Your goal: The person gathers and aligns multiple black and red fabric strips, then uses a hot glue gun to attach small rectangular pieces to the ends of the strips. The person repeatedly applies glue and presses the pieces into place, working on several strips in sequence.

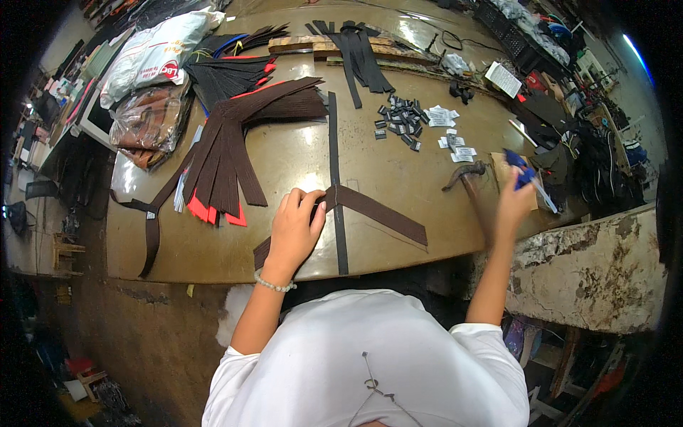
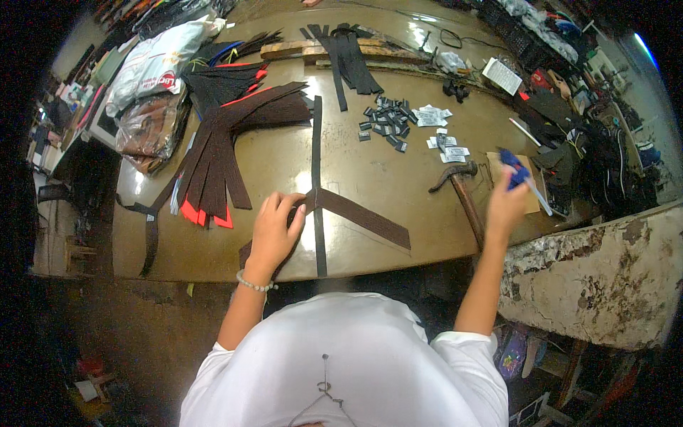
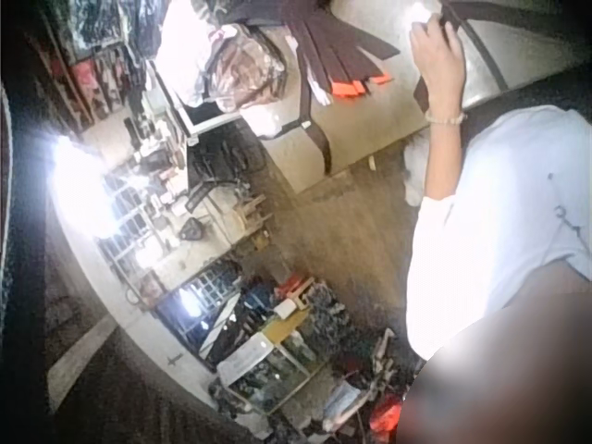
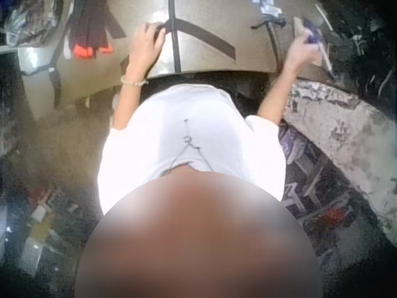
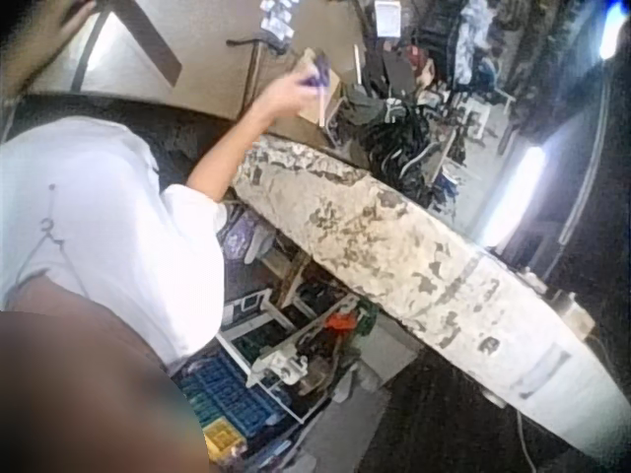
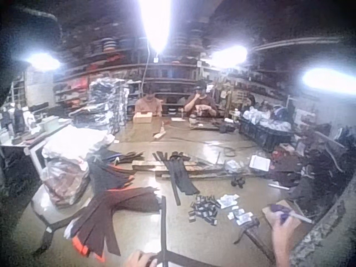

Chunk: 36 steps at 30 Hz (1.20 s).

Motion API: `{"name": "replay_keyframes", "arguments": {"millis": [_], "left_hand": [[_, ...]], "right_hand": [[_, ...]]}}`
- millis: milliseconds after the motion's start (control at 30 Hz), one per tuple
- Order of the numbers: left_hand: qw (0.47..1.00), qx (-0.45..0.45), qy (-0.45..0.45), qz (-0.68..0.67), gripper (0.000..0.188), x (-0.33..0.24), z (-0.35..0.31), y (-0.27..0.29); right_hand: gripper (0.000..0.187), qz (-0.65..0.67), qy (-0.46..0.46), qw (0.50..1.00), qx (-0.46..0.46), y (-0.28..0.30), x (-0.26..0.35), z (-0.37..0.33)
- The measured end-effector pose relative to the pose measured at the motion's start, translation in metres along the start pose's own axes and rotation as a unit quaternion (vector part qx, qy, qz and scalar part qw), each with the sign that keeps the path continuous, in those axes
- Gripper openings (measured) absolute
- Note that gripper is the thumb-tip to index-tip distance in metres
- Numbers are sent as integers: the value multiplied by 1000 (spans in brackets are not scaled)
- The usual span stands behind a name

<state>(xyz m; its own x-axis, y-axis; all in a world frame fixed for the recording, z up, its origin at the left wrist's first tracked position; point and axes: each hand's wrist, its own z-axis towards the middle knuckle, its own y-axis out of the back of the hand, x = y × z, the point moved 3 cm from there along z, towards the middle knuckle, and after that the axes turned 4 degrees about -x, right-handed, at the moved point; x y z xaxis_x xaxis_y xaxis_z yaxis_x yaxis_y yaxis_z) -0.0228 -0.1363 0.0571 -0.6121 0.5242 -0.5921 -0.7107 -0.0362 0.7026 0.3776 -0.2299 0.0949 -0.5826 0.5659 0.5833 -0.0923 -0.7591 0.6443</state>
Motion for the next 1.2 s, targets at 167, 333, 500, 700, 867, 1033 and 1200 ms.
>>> {"name": "replay_keyframes", "arguments": {"millis": [167,333,500,700,867,1033,1200], "left_hand": [[1000,1,4,0,18,0,2,0],[1000,-7,7,7,17,-2,2,0],[1000,-8,4,5,17,-1,1,1],[1000,-16,9,-18,18,2,-1,1],[999,-12,29,-39,18,-2,3,6],[988,-35,55,-138,19,-16,5,11],[964,19,108,-240,16,-20,3,11]], "right_hand": [[51,-240,-91,962,89,32,-44,25],[31,108,118,956,248,15,60,-34],[19,259,301,851,344,-114,146,-69],[18,199,301,846,393,-154,143,-69],[16,297,283,823,392,-99,151,-88],[19,316,351,756,453,-38,168,-135],[22,368,290,709,528,-13,176,-157]]}}
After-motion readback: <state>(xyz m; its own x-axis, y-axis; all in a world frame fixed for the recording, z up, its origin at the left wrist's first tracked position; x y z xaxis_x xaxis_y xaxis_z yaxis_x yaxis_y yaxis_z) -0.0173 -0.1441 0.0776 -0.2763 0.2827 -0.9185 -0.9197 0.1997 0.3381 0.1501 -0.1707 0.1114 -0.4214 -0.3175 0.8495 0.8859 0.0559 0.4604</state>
